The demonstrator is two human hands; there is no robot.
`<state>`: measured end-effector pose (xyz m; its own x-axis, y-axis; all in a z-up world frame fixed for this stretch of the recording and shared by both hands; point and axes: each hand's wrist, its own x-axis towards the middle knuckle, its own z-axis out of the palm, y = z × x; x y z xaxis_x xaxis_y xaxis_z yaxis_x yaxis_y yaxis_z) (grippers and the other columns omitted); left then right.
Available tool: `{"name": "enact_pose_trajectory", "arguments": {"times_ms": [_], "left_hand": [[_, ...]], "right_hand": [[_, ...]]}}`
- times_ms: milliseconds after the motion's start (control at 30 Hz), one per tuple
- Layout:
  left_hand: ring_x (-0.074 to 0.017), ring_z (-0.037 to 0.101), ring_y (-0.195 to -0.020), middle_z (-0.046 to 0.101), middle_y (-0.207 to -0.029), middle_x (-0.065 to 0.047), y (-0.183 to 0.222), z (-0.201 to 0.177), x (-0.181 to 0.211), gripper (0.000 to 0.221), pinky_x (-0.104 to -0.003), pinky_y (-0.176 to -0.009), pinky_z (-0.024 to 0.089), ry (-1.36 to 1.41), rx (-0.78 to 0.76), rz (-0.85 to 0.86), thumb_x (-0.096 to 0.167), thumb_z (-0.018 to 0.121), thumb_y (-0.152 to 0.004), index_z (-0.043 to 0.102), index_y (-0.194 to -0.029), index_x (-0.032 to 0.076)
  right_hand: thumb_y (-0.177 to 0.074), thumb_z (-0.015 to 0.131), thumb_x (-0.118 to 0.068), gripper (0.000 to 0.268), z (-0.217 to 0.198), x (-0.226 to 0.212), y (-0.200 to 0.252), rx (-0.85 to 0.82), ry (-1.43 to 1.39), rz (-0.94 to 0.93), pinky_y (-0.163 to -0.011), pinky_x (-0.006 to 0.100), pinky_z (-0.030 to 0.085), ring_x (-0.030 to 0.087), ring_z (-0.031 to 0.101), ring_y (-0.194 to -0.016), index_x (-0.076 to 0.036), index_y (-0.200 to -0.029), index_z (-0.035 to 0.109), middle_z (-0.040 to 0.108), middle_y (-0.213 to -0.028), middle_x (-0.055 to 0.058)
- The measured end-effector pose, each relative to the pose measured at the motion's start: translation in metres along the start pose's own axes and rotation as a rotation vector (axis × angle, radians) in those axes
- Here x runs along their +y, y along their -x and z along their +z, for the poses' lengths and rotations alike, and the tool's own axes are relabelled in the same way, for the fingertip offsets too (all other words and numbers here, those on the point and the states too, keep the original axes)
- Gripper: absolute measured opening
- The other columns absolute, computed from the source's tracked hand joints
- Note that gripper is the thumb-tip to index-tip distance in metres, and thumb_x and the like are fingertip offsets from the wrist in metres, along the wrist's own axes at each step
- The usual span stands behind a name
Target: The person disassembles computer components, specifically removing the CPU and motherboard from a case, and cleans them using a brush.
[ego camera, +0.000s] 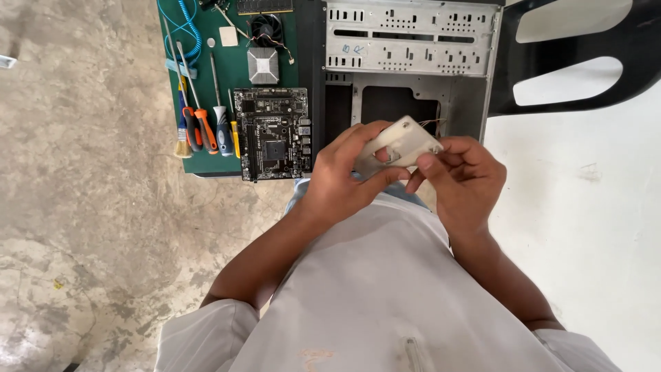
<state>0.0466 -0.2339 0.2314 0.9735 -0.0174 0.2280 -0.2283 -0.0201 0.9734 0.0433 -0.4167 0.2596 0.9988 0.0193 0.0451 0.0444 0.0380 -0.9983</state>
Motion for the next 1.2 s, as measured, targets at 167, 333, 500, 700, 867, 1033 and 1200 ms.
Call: {"name": "enact_pose_trajectory", "arguments": {"times_ms": [167,333,500,700,867,1033,1200], "left_hand": [[-0.0259,0.071,-0.103,0.069,-0.113,-0.01,-0.006,-0.006,0.008,0.066,-0.039,-0.094,0.056,-0.018,-0.03,-0.018,0.021,0.09,-0.08,0.06,-0.137,0.006],[-0.0274,0.07,-0.102,0.066,-0.117,-0.008,-0.023,-0.044,-0.02,0.051,-0.04,-0.09,0.056,0.029,-0.075,-0.05,0.023,0.083,-0.087,0.063,-0.131,0.007],[-0.0169,0.071,-0.076,0.071,-0.095,-0.006,-0.038,-0.153,-0.187,0.005,-0.029,-0.059,0.06,-0.479,0.307,-0.101,0.012,0.064,-0.097,0.068,-0.101,0.011],[-0.0322,0.066,-0.087,0.063,-0.105,-0.008,-0.05,-0.253,-0.318,0.029,-0.05,-0.07,0.055,-1.008,0.346,-0.615,0.033,0.078,-0.083,0.067,-0.103,0.015],[-0.0402,0.053,-0.11,0.053,-0.119,-0.017,-0.056,-0.241,-0.345,0.019,-0.054,-0.085,0.055,-1.065,0.304,-0.661,0.003,0.062,-0.087,0.061,-0.106,0.005],[-0.0383,0.063,-0.093,0.051,-0.123,-0.019,-0.042,-0.235,-0.33,0.043,-0.052,-0.075,0.056,-0.876,0.452,-0.652,-0.01,0.046,-0.077,0.059,-0.116,0.002],[-0.0298,0.07,-0.08,0.058,-0.088,-0.005,0.012,-0.287,-0.312,0.027,-0.03,-0.069,0.06,-0.942,0.757,-0.104,-0.008,0.066,-0.07,0.068,-0.087,0.013]], "right_hand": [[-0.096,0.068,0.002,0.017,0.0,0.005,-0.004,0.054,-0.002,0.042,-0.056,0.038,0.062,0.029,0.07,-0.058,0.012,-0.1,0.055,0.067,-0.085,0.028],[-0.095,0.072,0.002,0.02,-0.007,0.031,-0.009,0.078,0.004,0.083,-0.057,0.034,0.06,0.028,0.071,-0.062,0.008,-0.102,0.055,0.066,-0.085,0.024],[-0.097,0.064,-0.018,0.012,0.007,0.04,-0.014,0.182,0.074,0.204,-0.066,0.022,0.048,0.009,0.054,-0.076,-0.01,-0.1,0.056,0.058,-0.087,0.0],[-0.105,0.058,-0.012,0.008,0.004,0.075,-0.005,0.15,-0.017,0.399,-0.055,0.026,0.047,0.015,0.055,-0.056,-0.008,-0.107,0.052,0.057,-0.083,0.006],[-0.107,0.057,-0.014,0.008,0.013,0.067,0.001,0.14,0.06,0.475,-0.058,0.027,0.05,0.013,0.057,-0.063,-0.008,-0.11,0.053,0.058,-0.084,0.004],[-0.105,0.059,-0.016,0.012,0.017,0.073,0.005,0.14,0.041,0.432,-0.057,0.027,0.05,0.013,0.058,-0.063,-0.007,-0.108,0.054,0.059,-0.084,0.005],[-0.105,0.059,-0.01,0.013,0.006,0.093,0.007,0.112,0.015,0.342,-0.048,0.025,0.048,0.019,0.066,-0.065,0.0,-0.114,0.056,0.061,-0.08,0.011]]}}
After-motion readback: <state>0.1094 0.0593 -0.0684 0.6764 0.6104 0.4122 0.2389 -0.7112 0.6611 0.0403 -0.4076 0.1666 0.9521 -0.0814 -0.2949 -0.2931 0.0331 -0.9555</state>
